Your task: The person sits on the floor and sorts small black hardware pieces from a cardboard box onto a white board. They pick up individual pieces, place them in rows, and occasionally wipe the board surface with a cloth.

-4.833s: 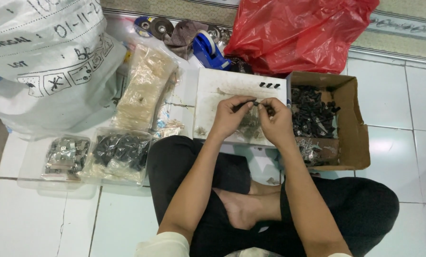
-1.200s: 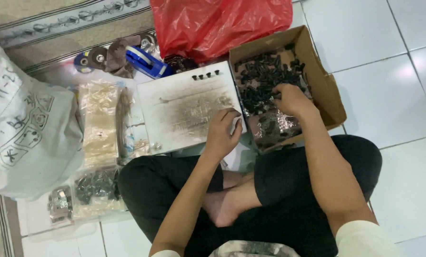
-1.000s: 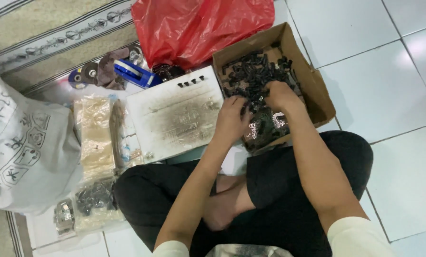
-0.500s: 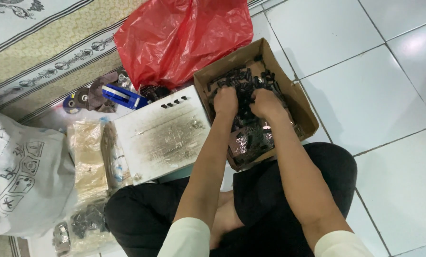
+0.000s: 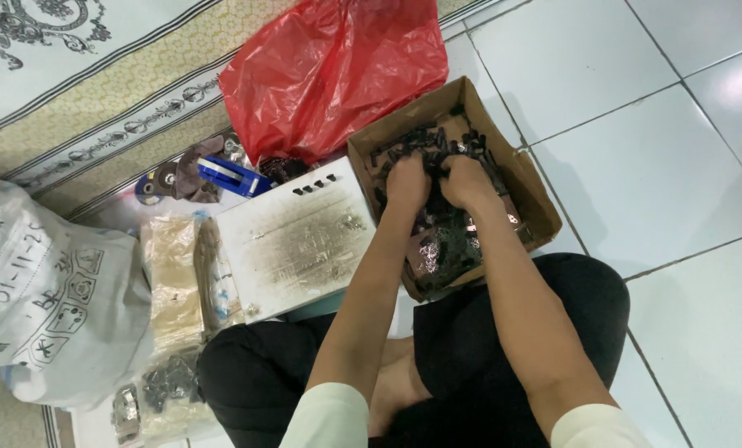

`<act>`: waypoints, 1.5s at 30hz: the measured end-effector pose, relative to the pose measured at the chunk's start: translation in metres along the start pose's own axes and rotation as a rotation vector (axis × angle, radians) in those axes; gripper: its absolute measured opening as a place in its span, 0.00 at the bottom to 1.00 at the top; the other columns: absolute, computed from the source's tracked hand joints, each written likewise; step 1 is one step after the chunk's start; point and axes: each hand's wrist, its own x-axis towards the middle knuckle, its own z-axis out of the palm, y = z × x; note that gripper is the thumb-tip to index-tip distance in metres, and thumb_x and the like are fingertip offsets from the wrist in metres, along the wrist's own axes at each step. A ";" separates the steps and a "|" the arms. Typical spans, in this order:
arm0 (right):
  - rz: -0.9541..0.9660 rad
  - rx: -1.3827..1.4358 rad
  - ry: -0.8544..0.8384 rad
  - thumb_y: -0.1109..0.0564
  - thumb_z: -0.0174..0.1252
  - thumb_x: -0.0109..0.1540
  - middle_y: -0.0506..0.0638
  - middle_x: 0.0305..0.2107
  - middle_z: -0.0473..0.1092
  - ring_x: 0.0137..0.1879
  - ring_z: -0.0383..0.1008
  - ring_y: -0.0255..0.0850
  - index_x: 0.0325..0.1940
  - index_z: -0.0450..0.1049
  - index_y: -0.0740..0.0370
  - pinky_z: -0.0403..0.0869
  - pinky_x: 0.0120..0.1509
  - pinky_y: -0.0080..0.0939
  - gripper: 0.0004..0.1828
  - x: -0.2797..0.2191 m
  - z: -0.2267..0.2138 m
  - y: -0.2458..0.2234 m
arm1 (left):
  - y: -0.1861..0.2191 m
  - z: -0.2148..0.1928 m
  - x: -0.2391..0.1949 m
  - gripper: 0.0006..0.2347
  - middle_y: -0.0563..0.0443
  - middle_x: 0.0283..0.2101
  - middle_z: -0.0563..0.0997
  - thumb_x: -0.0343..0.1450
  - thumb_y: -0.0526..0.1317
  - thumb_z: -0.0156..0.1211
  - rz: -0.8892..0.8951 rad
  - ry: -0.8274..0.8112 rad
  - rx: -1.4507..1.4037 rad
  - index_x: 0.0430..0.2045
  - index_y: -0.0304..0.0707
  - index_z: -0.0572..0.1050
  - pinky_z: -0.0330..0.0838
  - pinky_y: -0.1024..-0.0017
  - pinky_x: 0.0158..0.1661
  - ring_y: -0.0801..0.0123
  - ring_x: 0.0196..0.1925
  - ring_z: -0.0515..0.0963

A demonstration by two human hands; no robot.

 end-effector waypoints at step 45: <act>-0.126 0.141 0.240 0.58 0.52 0.66 0.68 0.32 0.75 0.40 0.79 0.58 0.44 0.77 0.74 0.77 0.38 0.53 0.14 -0.003 0.014 -0.001 | 0.019 -0.110 -0.135 0.12 0.29 0.43 0.82 0.78 0.39 0.53 -0.006 0.115 -0.736 0.45 0.26 0.79 0.77 0.54 0.50 0.43 0.51 0.81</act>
